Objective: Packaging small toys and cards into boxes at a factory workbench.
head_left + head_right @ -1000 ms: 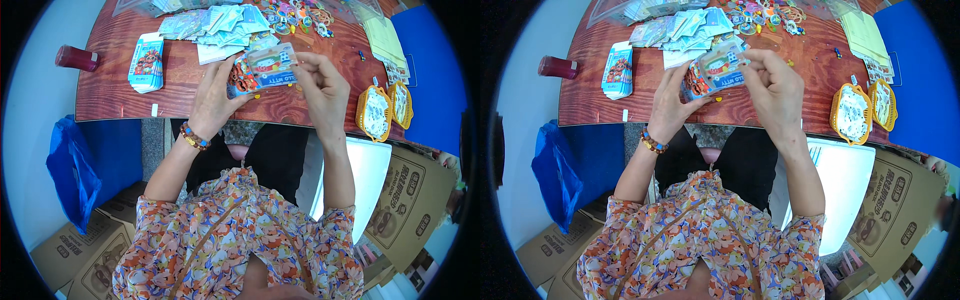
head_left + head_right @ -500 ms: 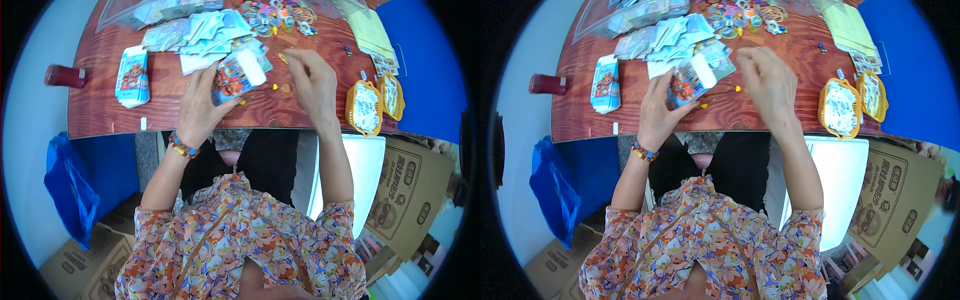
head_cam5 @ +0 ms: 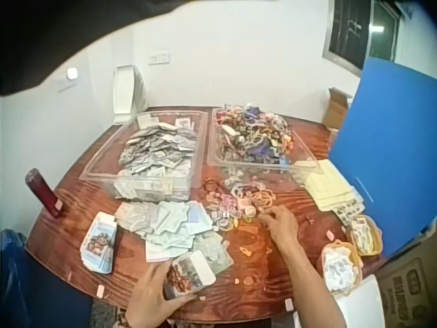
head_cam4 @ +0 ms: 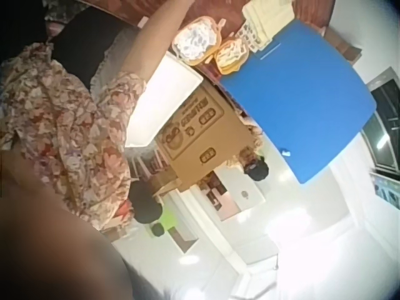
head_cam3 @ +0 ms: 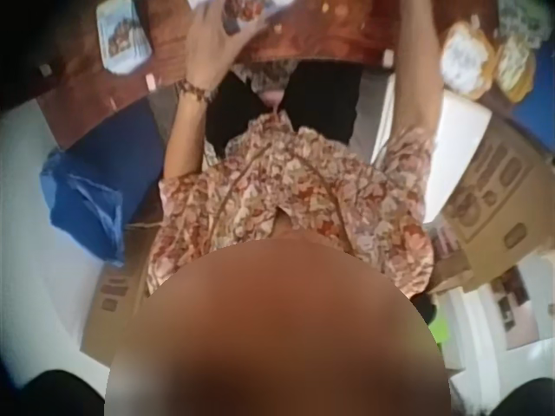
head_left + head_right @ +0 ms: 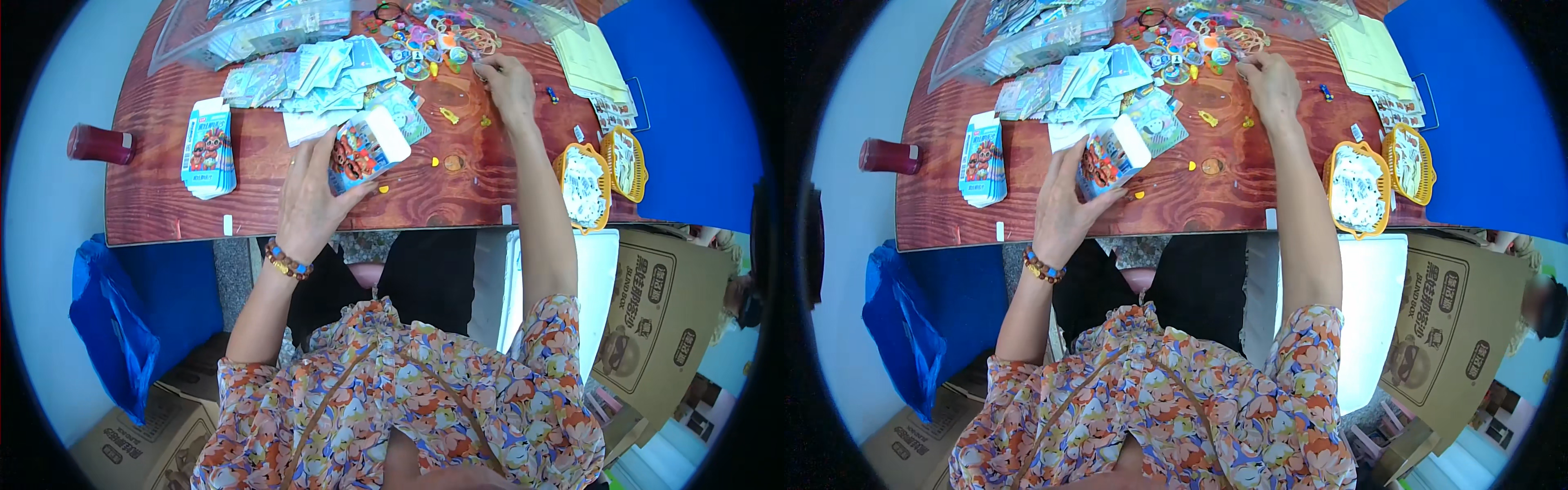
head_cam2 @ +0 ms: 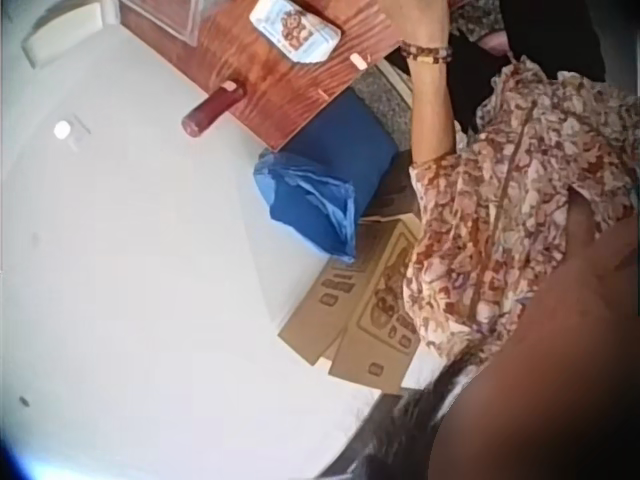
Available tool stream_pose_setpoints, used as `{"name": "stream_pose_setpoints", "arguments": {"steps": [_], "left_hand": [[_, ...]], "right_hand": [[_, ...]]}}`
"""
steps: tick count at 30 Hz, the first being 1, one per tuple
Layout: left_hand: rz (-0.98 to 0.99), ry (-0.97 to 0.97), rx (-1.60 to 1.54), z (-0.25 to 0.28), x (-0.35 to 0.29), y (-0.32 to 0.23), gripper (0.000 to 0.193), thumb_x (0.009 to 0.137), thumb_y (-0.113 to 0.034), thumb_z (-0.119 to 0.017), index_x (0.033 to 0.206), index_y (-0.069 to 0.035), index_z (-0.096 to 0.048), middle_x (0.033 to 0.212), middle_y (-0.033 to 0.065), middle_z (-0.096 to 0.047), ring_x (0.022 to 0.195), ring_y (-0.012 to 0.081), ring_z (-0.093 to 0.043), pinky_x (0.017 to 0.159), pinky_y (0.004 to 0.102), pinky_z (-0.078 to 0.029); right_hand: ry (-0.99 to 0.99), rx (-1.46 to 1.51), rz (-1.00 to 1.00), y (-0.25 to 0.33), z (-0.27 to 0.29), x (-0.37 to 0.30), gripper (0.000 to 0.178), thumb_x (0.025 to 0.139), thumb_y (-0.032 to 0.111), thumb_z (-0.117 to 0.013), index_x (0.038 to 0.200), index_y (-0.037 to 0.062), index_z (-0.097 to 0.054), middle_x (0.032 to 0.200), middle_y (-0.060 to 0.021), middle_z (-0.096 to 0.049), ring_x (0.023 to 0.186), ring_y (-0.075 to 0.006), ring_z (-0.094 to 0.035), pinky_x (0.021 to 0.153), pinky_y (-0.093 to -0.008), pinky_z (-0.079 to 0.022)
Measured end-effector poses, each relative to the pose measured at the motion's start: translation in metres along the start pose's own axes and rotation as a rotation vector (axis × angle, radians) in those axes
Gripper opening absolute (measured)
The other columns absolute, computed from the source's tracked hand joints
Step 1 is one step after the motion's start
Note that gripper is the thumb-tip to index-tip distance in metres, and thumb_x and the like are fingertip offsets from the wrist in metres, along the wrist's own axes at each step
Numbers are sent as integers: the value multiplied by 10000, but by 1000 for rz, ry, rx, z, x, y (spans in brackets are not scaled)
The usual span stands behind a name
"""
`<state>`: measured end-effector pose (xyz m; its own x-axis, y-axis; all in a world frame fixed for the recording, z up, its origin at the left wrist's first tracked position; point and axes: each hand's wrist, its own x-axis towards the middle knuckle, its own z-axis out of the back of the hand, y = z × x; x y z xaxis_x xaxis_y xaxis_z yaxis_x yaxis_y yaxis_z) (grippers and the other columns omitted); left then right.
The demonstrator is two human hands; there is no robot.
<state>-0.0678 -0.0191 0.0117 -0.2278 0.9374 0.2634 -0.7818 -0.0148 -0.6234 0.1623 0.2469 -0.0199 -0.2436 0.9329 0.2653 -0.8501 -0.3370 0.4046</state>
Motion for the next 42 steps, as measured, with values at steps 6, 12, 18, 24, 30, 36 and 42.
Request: {"name": "stream_pose_setpoints", "arguments": {"steps": [6, 12, 18, 24, 30, 36, 42], "left_hand": [[-26, 27, 61, -7, 13, -1, 779, 714, -246, -859, 1372, -41, -498, 1197, 147, -556, 1081, 348, -571, 911, 441, -503], [-46, 35, 33, -19, 18, -9, 797, 693, -222, -869, 1372, -40, -492, 1186, 146, -555, 1075, 354, -569, 918, 444, -500], [-63, 20, 39, -18, 18, -10, 816, 688, -232, -875, 1375, -23, -486, 1157, 152, -560, 1062, 348, -584, 899, 447, -506], [-9, -26, 2, -7, 10, 7, 805, 711, -268, -870, 1373, -10, -490, 1144, 164, -564, 1030, 352, -603, 859, 432, -514], [5, 9, 17, -8, 7, 5, 809, 713, -284, -867, 1382, -26, -492, 1174, 171, -561, 1076, 350, -592, 874, 444, -508], [-33, 51, 64, -14, 9, 0, 827, 697, -260, -869, 1400, -58, -483, 1192, 154, -561, 1065, 350, -594, 877, 453, -506], [-78, 57, 158, -22, 8, -10, 827, 700, -237, -863, 1408, -74, -467, 1208, 139, -552, 1013, 357, -585, 851, 458, -519]], "right_hand": [[220, 922, -70, 44, 47, -35, 133, 901, 108, -698, 998, 29, -742, 779, -5, -687, 546, -27, -541, 487, -177, -394], [327, 843, 58, 111, 68, -88, 139, 913, 95, -683, 1013, 15, -738, 774, -15, -688, 595, -28, -581, 521, -200, -435], [342, 621, 149, 114, 64, -98, 178, 915, 90, -670, 1065, 18, -734, 833, -22, -718, 619, -47, -591, 557, -218, -463], [113, 133, -16, 49, 69, -64, 231, 907, 196, -678, 1091, 64, -723, 848, -69, -709, 677, -140, -644, 652, -331, -514], [196, -40, 126, 19, 38, -97, 126, 867, 119, -649, 941, 18, -633, 858, -133, -669, 845, -339, -654, 743, -428, -510], [414, 561, -84, 21, 53, -90, 105, 888, 69, -654, 954, -7, -627, 778, -37, -650, 648, -128, -625, 590, -269, -490], [495, 800, -79, 69, 129, -94, 49, 920, 67, -643, 941, 26, -661, 758, 16, -638, 618, -28, -580, 542, -173, -438]]}}
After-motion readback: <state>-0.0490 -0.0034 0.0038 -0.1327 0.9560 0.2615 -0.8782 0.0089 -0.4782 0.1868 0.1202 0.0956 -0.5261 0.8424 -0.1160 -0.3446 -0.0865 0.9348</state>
